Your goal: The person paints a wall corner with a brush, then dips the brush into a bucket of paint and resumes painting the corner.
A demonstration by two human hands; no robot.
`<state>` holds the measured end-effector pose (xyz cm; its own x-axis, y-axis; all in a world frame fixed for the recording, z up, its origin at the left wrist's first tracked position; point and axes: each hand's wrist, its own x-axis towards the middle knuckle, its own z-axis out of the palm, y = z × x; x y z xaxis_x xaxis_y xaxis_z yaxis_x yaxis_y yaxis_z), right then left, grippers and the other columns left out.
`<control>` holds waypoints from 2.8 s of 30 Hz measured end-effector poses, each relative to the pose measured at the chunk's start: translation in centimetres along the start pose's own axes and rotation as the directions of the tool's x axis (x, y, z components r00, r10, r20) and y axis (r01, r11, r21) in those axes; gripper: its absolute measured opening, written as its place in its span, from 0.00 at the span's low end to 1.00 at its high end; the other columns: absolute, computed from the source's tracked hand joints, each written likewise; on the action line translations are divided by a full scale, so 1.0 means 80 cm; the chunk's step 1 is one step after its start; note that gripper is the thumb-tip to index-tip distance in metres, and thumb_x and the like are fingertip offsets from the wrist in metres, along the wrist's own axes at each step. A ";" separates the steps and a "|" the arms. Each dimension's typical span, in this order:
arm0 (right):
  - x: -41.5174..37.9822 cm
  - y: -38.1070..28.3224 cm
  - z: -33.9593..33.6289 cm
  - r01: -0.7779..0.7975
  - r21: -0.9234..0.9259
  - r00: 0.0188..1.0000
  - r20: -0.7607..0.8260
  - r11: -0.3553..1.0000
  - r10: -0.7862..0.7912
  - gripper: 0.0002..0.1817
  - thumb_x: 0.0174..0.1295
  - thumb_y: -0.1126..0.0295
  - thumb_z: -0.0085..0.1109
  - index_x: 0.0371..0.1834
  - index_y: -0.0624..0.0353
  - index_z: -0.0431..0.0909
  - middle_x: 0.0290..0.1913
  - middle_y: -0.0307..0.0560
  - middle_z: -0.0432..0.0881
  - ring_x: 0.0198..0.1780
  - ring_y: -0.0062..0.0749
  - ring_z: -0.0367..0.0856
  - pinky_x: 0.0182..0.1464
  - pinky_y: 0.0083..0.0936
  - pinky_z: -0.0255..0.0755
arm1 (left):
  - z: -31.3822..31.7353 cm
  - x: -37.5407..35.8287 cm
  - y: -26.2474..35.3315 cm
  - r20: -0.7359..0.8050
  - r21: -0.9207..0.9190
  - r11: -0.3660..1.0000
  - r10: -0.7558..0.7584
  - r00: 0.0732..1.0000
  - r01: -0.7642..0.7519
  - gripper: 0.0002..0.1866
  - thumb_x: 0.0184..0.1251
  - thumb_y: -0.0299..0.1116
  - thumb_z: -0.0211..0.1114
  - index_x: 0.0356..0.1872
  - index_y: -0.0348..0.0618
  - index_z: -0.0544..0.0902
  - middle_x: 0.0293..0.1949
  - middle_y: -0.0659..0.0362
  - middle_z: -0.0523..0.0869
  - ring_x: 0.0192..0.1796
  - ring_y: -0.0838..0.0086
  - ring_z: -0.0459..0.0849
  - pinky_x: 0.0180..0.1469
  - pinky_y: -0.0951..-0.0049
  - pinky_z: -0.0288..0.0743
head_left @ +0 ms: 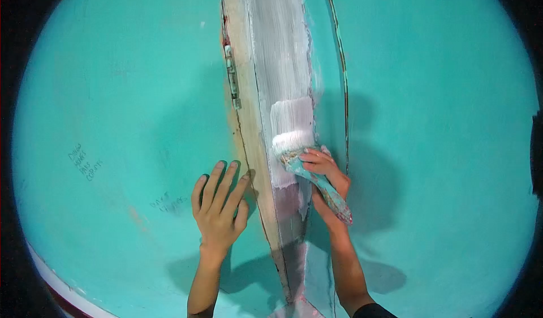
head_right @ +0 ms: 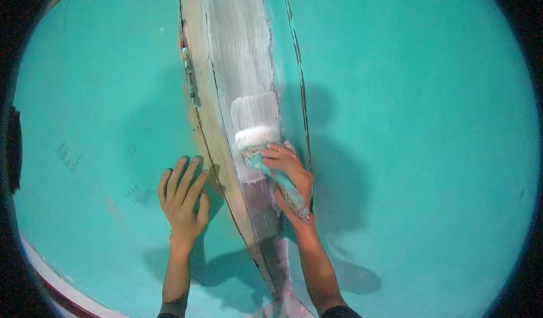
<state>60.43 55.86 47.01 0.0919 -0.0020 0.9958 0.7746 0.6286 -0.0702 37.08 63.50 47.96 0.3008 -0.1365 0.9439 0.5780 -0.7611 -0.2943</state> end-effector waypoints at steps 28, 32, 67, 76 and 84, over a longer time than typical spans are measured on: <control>0.066 0.022 -0.021 -0.049 0.012 0.992 0.115 0.999 0.047 0.17 0.60 0.76 0.56 0.52 0.61 0.87 0.57 0.50 0.87 0.65 0.48 0.82 0.75 0.47 0.65 | 0.018 0.057 0.000 0.135 0.097 0.995 -0.033 0.990 0.020 0.16 0.66 0.33 0.61 0.52 0.58 0.89 0.69 0.62 0.83 0.75 0.65 0.74 0.79 0.52 0.58; -0.053 0.018 -0.026 -0.177 -0.064 0.944 0.271 0.982 0.188 0.19 0.59 0.78 0.58 0.54 0.60 0.87 0.59 0.50 0.86 0.66 0.47 0.81 0.73 0.46 0.66 | 0.017 0.052 0.000 0.144 0.108 0.994 -0.025 0.989 0.010 0.16 0.66 0.34 0.61 0.51 0.58 0.89 0.68 0.62 0.83 0.75 0.65 0.74 0.78 0.52 0.58; 0.036 0.024 -0.037 -0.125 -0.068 0.922 0.360 0.990 0.141 0.18 0.63 0.76 0.56 0.55 0.63 0.86 0.58 0.53 0.87 0.65 0.48 0.83 0.72 0.45 0.68 | 0.014 0.052 0.003 0.214 0.121 0.993 -0.024 0.977 -0.002 0.16 0.64 0.36 0.66 0.53 0.58 0.89 0.72 0.64 0.80 0.77 0.65 0.71 0.80 0.52 0.54; -0.129 0.030 -0.033 -0.294 -0.142 0.889 0.322 0.945 0.325 0.16 0.63 0.75 0.59 0.53 0.62 0.86 0.55 0.53 0.88 0.63 0.45 0.84 0.71 0.43 0.69 | 0.020 0.045 0.006 0.230 0.195 0.980 -0.021 0.973 -0.025 0.15 0.65 0.39 0.68 0.52 0.63 0.89 0.73 0.67 0.78 0.79 0.67 0.68 0.80 0.51 0.53; -0.056 0.014 -0.058 -0.342 -0.035 0.831 0.455 0.939 0.320 0.15 0.65 0.78 0.59 0.54 0.62 0.86 0.57 0.50 0.88 0.64 0.47 0.83 0.71 0.43 0.69 | 0.022 0.044 0.003 0.228 0.179 0.984 -0.022 0.973 -0.020 0.15 0.66 0.39 0.66 0.53 0.62 0.89 0.74 0.68 0.77 0.79 0.68 0.68 0.81 0.51 0.52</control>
<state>63.78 52.99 42.18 0.0390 0.5533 0.8320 0.7175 0.5640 -0.4087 39.60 63.98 50.94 0.4535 0.0286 0.8908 0.6981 -0.6328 -0.3351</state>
